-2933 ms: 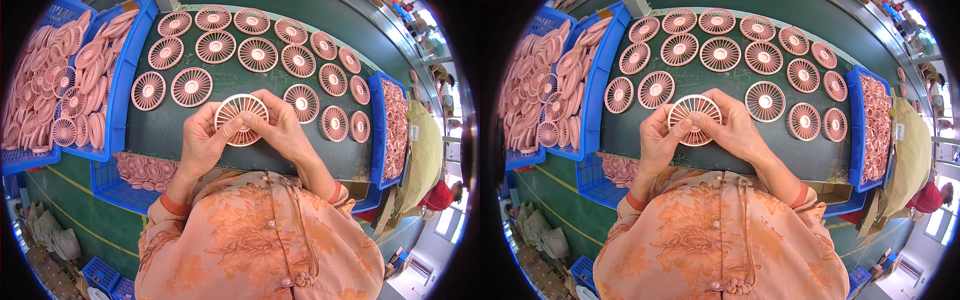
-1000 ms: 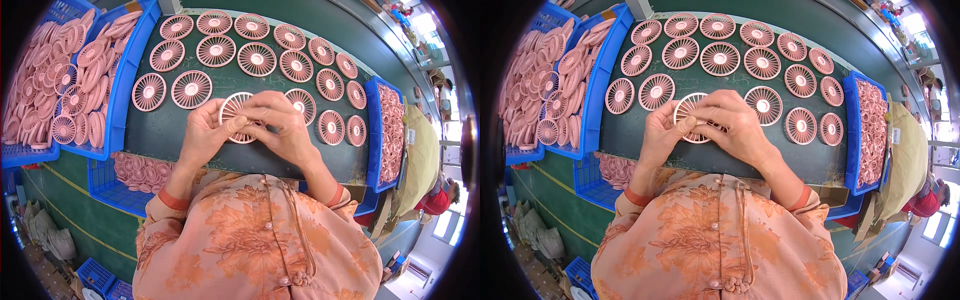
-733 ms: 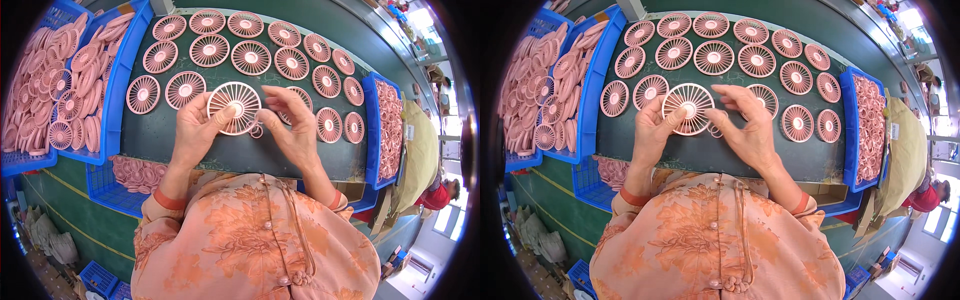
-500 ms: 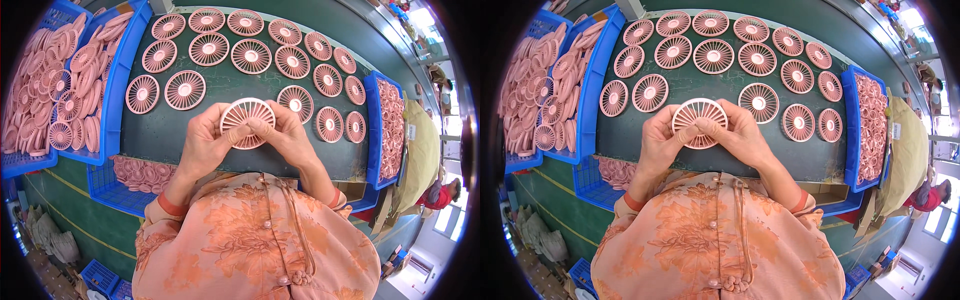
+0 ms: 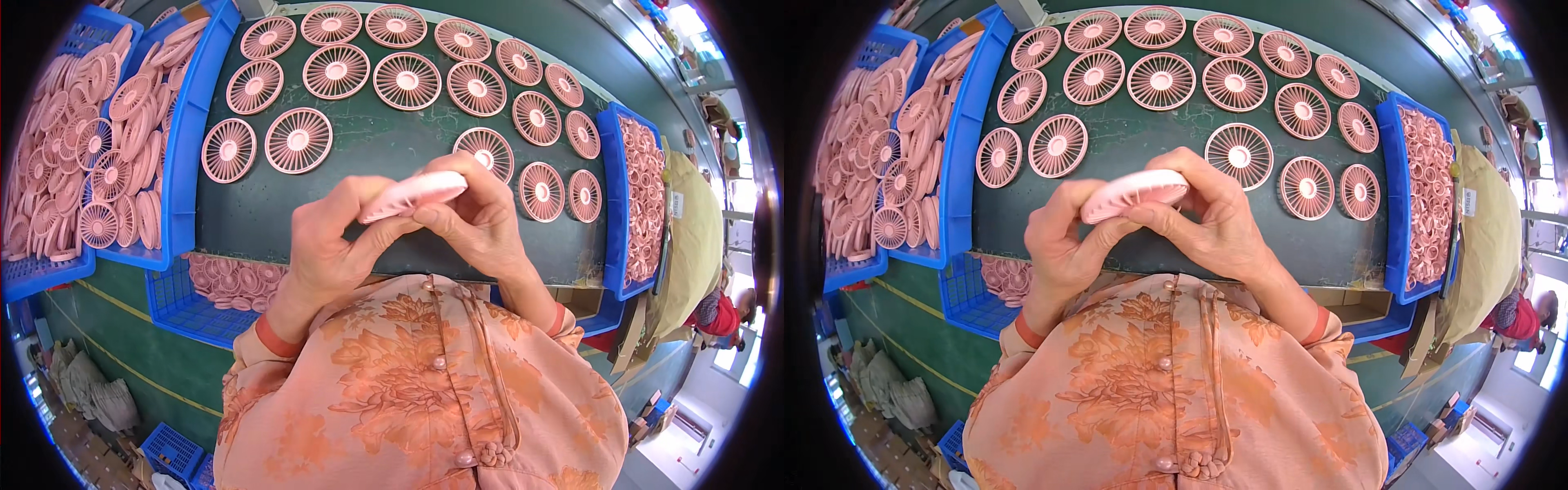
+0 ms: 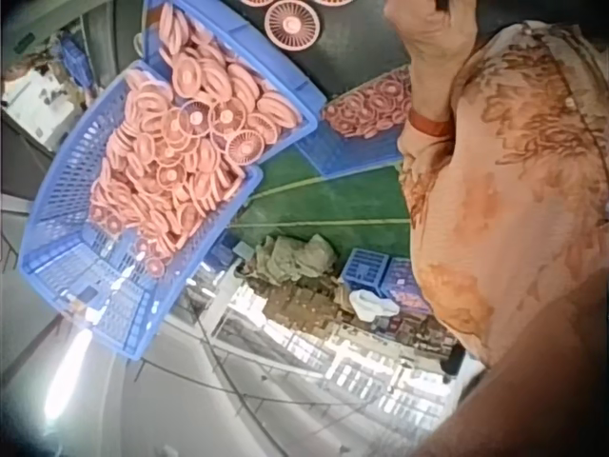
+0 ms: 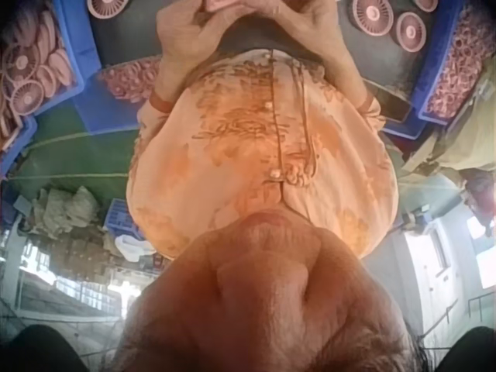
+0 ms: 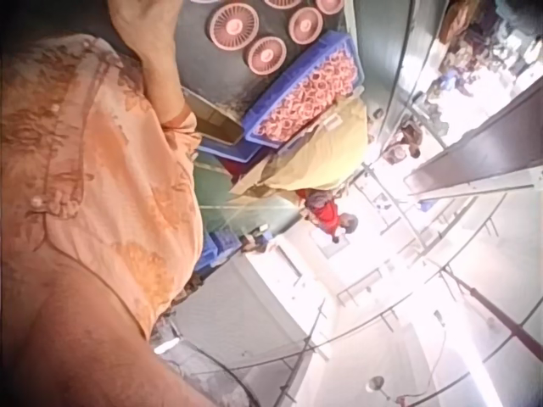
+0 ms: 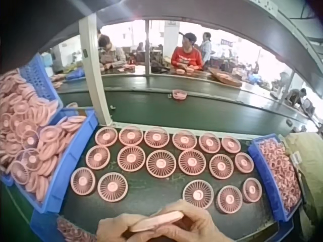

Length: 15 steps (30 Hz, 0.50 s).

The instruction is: The person assembles fan covers by inserting small plastic rings into them by hand and arranging the assembled covers in rows on the table.

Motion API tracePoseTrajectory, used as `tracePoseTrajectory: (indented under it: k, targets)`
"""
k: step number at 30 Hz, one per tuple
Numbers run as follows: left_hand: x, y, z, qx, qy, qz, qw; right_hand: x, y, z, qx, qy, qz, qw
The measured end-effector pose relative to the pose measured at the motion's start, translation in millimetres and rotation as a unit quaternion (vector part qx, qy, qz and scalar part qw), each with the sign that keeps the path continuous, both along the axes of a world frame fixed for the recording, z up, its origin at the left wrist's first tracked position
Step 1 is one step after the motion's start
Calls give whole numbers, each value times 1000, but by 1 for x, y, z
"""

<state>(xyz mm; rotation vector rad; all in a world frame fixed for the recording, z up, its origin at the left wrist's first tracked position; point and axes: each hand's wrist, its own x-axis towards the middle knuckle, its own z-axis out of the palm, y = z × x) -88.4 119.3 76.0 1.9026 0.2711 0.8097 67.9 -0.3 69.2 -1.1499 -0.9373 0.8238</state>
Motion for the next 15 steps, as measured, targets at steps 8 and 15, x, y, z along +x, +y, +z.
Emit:
tracePoseTrajectory:
  k: [8,15]
  targets:
    - [-11,8,-6,254,-170,-24,952,15,-4,2,102,-151,36,983]
    - [-12,6,-5,292,-189,-22,937,15,-6,0,126,-95,41,987]
